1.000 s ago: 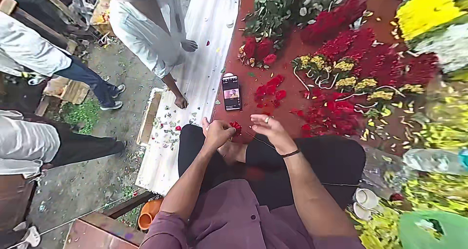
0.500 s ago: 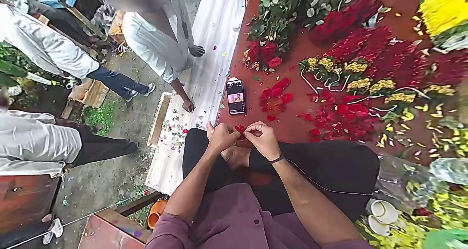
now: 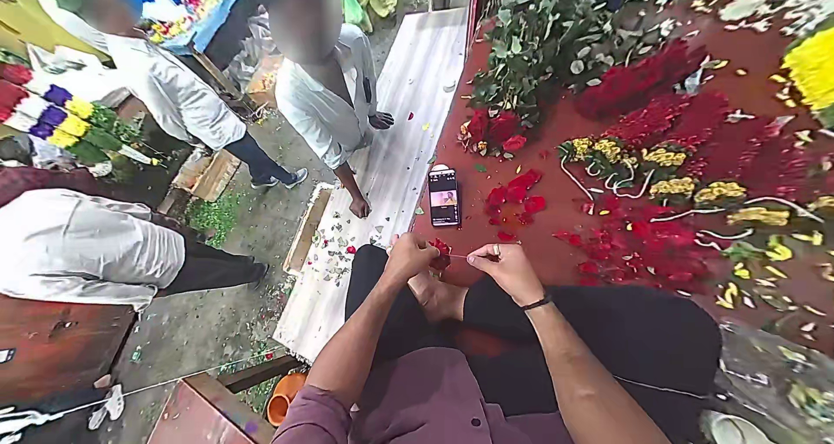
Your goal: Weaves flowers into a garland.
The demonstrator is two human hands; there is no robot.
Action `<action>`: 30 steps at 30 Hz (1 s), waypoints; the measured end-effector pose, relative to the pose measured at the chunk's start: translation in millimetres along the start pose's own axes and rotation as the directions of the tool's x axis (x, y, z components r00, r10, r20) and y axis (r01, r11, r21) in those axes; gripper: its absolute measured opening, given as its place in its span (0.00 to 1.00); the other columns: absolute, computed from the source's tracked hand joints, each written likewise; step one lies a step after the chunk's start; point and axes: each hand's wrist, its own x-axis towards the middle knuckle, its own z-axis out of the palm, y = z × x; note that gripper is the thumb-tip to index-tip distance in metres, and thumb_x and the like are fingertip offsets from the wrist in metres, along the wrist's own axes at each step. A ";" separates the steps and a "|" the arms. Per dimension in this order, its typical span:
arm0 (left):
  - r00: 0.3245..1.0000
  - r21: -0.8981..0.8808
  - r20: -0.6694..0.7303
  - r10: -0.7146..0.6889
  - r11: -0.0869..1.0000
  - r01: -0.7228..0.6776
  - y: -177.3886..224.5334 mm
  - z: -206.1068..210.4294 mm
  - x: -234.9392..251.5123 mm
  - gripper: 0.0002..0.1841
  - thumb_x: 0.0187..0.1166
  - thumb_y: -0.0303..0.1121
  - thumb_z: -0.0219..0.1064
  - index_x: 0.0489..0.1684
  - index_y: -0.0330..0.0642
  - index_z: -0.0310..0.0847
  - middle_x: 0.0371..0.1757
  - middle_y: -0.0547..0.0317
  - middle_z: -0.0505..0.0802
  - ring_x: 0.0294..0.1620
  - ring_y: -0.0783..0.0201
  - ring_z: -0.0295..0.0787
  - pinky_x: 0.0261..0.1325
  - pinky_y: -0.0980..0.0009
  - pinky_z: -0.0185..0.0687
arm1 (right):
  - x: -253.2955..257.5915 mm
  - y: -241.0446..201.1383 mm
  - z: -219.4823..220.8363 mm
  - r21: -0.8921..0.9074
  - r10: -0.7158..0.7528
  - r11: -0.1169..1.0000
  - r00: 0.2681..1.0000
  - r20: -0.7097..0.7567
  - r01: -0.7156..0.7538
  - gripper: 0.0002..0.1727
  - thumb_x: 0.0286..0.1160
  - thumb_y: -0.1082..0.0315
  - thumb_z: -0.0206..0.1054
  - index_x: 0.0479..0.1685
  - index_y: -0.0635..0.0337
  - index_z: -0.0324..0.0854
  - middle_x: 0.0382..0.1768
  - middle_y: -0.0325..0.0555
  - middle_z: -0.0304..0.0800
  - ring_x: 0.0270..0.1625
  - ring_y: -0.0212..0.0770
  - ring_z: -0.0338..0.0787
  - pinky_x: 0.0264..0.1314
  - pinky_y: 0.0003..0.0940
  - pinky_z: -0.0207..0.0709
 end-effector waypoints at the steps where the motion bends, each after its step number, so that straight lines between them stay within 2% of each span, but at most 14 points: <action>1: 1.000 0.000 -0.015 -0.005 1.000 0.005 0.0 -0.6 1.7 0.14 0.72 0.43 0.72 0.24 0.42 0.88 0.26 0.60 0.89 0.33 0.62 0.87 0.46 0.51 0.83 | -0.8 -1.8 -1.2 -0.008 -0.022 1.000 0.999 0.037 0.022 0.07 0.68 0.63 0.76 0.35 0.56 0.94 0.32 0.37 0.94 0.35 0.29 0.90 0.45 0.33 0.86; 4: 0.998 0.112 -0.065 -0.014 0.993 0.021 5.8 -0.1 1.0 0.16 0.72 0.46 0.69 0.24 0.42 0.87 0.27 0.58 0.89 0.35 0.58 0.88 0.48 0.46 0.83 | -10.7 -13.2 3.5 0.029 -0.095 0.995 0.973 0.209 0.091 0.08 0.68 0.60 0.74 0.34 0.54 0.94 0.28 0.33 0.92 0.30 0.25 0.86 0.37 0.28 0.82; 6: 1.000 0.350 -0.020 -0.008 0.937 0.015 21.7 2.3 -8.4 0.16 0.73 0.46 0.65 0.30 0.43 0.90 0.34 0.54 0.93 0.46 0.52 0.91 0.60 0.40 0.80 | -17.3 -21.6 4.9 0.111 -0.177 0.982 0.949 0.261 0.152 0.07 0.70 0.61 0.74 0.34 0.54 0.94 0.30 0.32 0.94 0.31 0.23 0.88 0.38 0.24 0.82; 8: 0.982 0.545 0.188 0.005 0.831 -0.109 41.2 3.5 -23.5 0.15 0.73 0.45 0.66 0.37 0.43 0.92 0.43 0.49 0.95 0.57 0.45 0.91 0.75 0.29 0.67 | -19.1 -26.3 -0.8 0.241 -0.287 0.940 0.940 0.185 0.240 0.06 0.71 0.66 0.74 0.35 0.57 0.94 0.32 0.34 0.94 0.34 0.25 0.89 0.41 0.24 0.85; 9: 0.941 0.551 0.334 0.048 0.800 -0.236 49.8 1.9 -31.7 0.14 0.73 0.44 0.69 0.39 0.42 0.92 0.43 0.48 0.96 0.55 0.44 0.92 0.72 0.26 0.69 | -17.2 -26.8 -6.6 0.290 -0.324 0.917 0.935 0.143 0.274 0.05 0.71 0.67 0.74 0.35 0.58 0.94 0.32 0.35 0.94 0.35 0.26 0.89 0.41 0.24 0.85; 11: 0.772 0.308 0.594 0.225 0.824 -0.476 65.7 -5.7 -47.1 0.11 0.75 0.37 0.74 0.37 0.37 0.92 0.35 0.50 0.94 0.39 0.53 0.92 0.49 0.43 0.85 | -11.8 -20.4 -17.6 0.371 -0.343 0.885 0.933 0.109 0.282 0.04 0.71 0.69 0.74 0.35 0.58 0.94 0.32 0.34 0.93 0.35 0.25 0.88 0.41 0.23 0.84; 13: 0.653 -0.070 0.633 0.415 0.871 -0.486 77.9 -10.9 -54.1 0.08 0.79 0.30 0.70 0.37 0.33 0.89 0.30 0.57 0.91 0.31 0.69 0.85 0.41 0.64 0.83 | -8.3 -11.6 -19.3 0.496 -0.291 0.846 0.949 0.120 0.197 0.03 0.71 0.69 0.74 0.34 0.56 0.94 0.30 0.31 0.93 0.29 0.21 0.85 0.33 0.19 0.79; 14: 0.683 -0.197 0.557 0.473 0.874 -0.444 81.8 -10.5 -52.7 0.08 0.81 0.30 0.68 0.38 0.33 0.88 0.30 0.61 0.89 0.31 0.73 0.83 0.42 0.70 0.82 | -8.5 -7.5 -16.8 0.567 -0.255 0.811 0.959 0.124 0.143 0.03 0.71 0.69 0.74 0.35 0.55 0.93 0.30 0.30 0.92 0.29 0.21 0.84 0.32 0.19 0.78; 16: 0.841 -0.242 0.307 0.446 0.891 -0.384 81.0 -5.4 -37.4 0.11 0.84 0.33 0.66 0.41 0.33 0.88 0.33 0.60 0.92 0.35 0.71 0.88 0.47 0.67 0.86 | -13.1 7.3 -9.4 0.637 -0.224 0.767 0.962 0.154 0.077 0.08 0.70 0.61 0.76 0.44 0.49 0.91 0.36 0.28 0.93 0.35 0.21 0.87 0.40 0.21 0.82; 19: 0.954 0.050 -0.017 0.299 0.953 -0.297 60.0 1.3 -3.1 0.15 0.83 0.43 0.65 0.39 0.39 0.90 0.34 0.58 0.94 0.37 0.63 0.91 0.50 0.55 0.86 | -12.9 -12.8 4.0 0.547 -0.189 0.833 0.971 0.144 0.081 0.03 0.67 0.70 0.76 0.34 0.56 0.95 0.24 0.30 0.91 0.19 0.19 0.74 0.22 0.17 0.67; 21: 0.976 0.188 -0.058 0.209 0.963 -0.195 40.9 6.3 2.7 0.16 0.80 0.45 0.63 0.39 0.42 0.91 0.35 0.58 0.95 0.40 0.60 0.93 0.52 0.50 0.87 | -12.7 -17.6 2.3 0.462 -0.211 0.878 0.967 0.143 0.123 0.04 0.70 0.71 0.75 0.35 0.58 0.96 0.29 0.33 0.95 0.25 0.21 0.82 0.30 0.19 0.76; 23: 0.990 0.215 -0.039 0.133 0.969 -0.121 26.7 13.0 -2.2 0.17 0.79 0.46 0.64 0.38 0.41 0.91 0.34 0.54 0.94 0.41 0.55 0.92 0.52 0.44 0.85 | -14.1 -16.3 3.2 0.384 -0.242 0.910 0.954 0.177 0.160 0.05 0.70 0.72 0.74 0.36 0.60 0.95 0.34 0.38 0.98 0.37 0.27 0.94 0.47 0.28 0.89; 27: 0.997 0.113 -0.057 0.057 0.992 -0.051 7.4 22.8 -1.7 0.18 0.76 0.48 0.69 0.34 0.41 0.92 0.31 0.53 0.94 0.38 0.53 0.93 0.50 0.43 0.87 | -12.7 -20.4 23.7 0.185 -0.214 0.969 0.925 0.313 0.161 0.06 0.72 0.66 0.74 0.33 0.57 0.95 0.28 0.34 0.93 0.32 0.25 0.88 0.42 0.30 0.84; 30: 0.998 0.016 -0.052 0.046 0.999 -0.045 -13.7 29.9 -3.6 0.15 0.74 0.47 0.71 0.32 0.44 0.93 0.29 0.57 0.93 0.34 0.58 0.91 0.47 0.48 0.88 | -18.1 -20.5 24.8 0.246 -0.213 0.957 0.946 0.245 0.151 0.06 0.72 0.67 0.74 0.34 0.55 0.96 0.30 0.35 0.96 0.35 0.26 0.92 0.44 0.30 0.87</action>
